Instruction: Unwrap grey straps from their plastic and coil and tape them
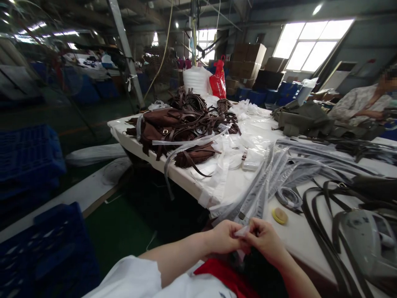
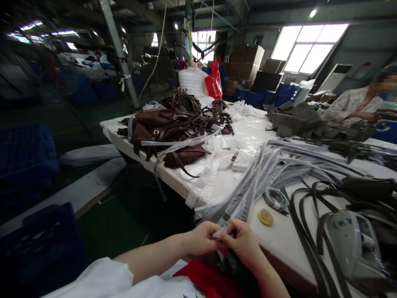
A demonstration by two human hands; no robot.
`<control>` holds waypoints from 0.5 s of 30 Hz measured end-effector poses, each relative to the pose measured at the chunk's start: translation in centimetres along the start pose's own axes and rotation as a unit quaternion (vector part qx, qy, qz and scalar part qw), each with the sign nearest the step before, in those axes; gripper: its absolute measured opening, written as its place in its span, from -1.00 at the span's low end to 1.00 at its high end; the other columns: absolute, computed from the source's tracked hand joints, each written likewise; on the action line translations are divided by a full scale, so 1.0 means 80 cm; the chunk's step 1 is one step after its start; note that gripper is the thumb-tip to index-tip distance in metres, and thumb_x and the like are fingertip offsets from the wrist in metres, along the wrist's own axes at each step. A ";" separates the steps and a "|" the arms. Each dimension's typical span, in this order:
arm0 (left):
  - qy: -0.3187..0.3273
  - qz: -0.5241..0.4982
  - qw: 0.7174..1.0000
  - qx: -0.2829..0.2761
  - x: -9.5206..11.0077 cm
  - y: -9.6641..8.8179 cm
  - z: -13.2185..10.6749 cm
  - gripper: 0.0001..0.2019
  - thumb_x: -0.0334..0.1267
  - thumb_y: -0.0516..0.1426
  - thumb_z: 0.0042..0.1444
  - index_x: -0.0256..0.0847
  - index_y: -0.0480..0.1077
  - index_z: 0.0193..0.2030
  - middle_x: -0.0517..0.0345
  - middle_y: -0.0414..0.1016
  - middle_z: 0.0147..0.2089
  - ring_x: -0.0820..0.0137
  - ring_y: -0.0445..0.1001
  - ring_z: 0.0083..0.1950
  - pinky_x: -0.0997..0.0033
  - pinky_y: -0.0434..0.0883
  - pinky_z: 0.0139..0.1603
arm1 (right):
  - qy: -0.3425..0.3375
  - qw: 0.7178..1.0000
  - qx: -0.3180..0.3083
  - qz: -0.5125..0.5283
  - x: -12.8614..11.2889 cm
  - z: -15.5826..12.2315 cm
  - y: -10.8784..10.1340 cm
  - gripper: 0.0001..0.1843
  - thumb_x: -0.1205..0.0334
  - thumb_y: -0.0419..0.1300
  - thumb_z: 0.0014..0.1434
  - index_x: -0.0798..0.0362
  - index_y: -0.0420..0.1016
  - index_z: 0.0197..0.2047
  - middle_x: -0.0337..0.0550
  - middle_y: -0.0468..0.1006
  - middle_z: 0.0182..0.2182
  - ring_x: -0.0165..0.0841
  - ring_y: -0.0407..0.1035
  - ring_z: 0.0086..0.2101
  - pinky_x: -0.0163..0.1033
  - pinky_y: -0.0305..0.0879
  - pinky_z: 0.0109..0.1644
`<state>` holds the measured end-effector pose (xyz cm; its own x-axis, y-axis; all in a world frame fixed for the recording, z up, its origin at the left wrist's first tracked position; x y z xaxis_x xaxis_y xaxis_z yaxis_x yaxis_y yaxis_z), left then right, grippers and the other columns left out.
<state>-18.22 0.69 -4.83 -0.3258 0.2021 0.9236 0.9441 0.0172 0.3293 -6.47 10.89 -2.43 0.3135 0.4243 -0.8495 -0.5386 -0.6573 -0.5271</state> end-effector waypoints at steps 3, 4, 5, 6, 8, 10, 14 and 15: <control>-0.009 0.049 0.998 0.027 -0.001 -0.022 -0.016 -0.44 0.26 0.33 -0.21 -0.28 0.44 -0.45 0.17 0.46 -0.47 0.42 0.41 -0.42 0.39 0.36 -0.29 | -0.026 0.997 -0.071 0.020 -0.004 0.027 0.016 -0.67 0.01 0.23 0.11 0.02 0.31 -0.53 -0.31 0.35 -0.61 -0.38 0.24 -0.53 -0.31 0.14 -0.45; -0.018 0.089 0.995 0.028 -0.002 -0.029 -0.023 -0.46 0.25 0.32 -0.17 -0.28 0.44 -0.46 0.19 0.45 -0.49 0.44 0.38 -0.44 0.41 0.33 -0.32 | -0.041 0.996 -0.081 0.016 -0.007 0.039 0.022 -0.67 0.00 0.16 0.18 0.03 0.34 -0.50 -0.29 0.38 -0.58 -0.36 0.27 -0.51 -0.30 0.17 -0.43; -0.032 0.134 0.990 0.024 -0.004 -0.036 -0.030 -0.49 0.23 0.30 -0.12 -0.26 0.45 -0.45 0.21 0.43 -0.49 0.45 0.36 -0.45 0.43 0.31 -0.35 | -0.055 0.995 -0.079 0.000 -0.010 0.053 0.029 -0.66 -0.01 0.10 0.24 0.03 0.37 -0.46 -0.27 0.42 -0.55 -0.34 0.31 -0.48 -0.29 0.20 -0.39; -0.046 0.179 0.983 0.016 -0.005 -0.042 -0.037 -0.53 0.20 0.29 -0.07 -0.25 0.46 -0.43 0.23 0.42 -0.49 0.46 0.34 -0.46 0.45 0.29 -0.37 | -0.067 0.995 -0.069 -0.030 -0.014 0.068 0.036 -0.65 0.00 0.06 0.28 0.03 0.41 -0.43 -0.24 0.45 -0.52 -0.33 0.34 -0.45 -0.27 0.23 -0.35; -0.059 0.258 0.964 -0.010 -0.006 -0.049 -0.051 -0.61 0.13 0.24 0.05 -0.21 0.47 -0.37 0.27 0.39 -0.49 0.48 0.31 -0.45 0.50 0.25 -0.41 | -0.093 0.985 -0.054 -0.134 -0.021 0.097 0.056 -0.71 0.07 0.05 0.33 0.03 0.50 -0.29 -0.20 0.54 -0.40 -0.31 0.41 -0.38 -0.25 0.27 -0.25; -0.050 0.315 0.947 -0.022 -0.004 -0.051 -0.063 -0.65 0.08 0.16 0.15 -0.20 0.43 -0.34 0.28 0.35 -0.48 0.50 0.27 -0.46 0.53 0.19 -0.47 | -0.131 0.954 -0.072 -0.259 -0.027 0.123 0.081 -0.76 0.22 0.07 0.33 0.01 0.51 -0.03 -0.13 0.57 -0.20 -0.29 0.45 -0.26 -0.25 0.29 -0.13; -0.050 0.357 0.933 0.023 0.002 -0.047 -0.077 -0.60 0.15 0.09 0.18 -0.19 0.31 -0.36 0.25 0.32 -0.46 0.47 0.25 -0.49 0.50 0.12 -0.56 | -0.168 0.902 -0.109 -0.382 -0.028 0.152 0.118 -0.56 0.44 0.10 0.25 0.02 0.42 0.17 0.01 0.52 -0.08 -0.18 0.43 -0.12 -0.19 0.26 -0.05; -0.053 0.351 0.934 0.034 0.003 -0.047 -0.078 -0.58 0.18 0.07 0.18 -0.18 0.30 -0.35 0.22 0.34 -0.45 0.45 0.27 -0.49 0.49 0.14 -0.55 | -0.168 0.900 -0.111 -0.387 -0.026 0.155 0.123 -0.61 0.45 0.11 0.24 0.03 0.47 0.11 0.02 0.52 -0.12 -0.16 0.42 -0.12 -0.18 0.26 -0.05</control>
<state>-22.12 -5.45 -4.63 0.3776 0.2826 0.8818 0.9257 -0.0937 -0.3664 -22.09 11.28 -5.57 0.2527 0.9485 -0.1912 -0.0791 -0.1768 -0.9811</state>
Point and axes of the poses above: each hand's wrist, its own z-axis towards the middle knuckle, its own y-axis out of the palm, x = y × z, the point moved 2 cm from there along z, towards the middle knuckle
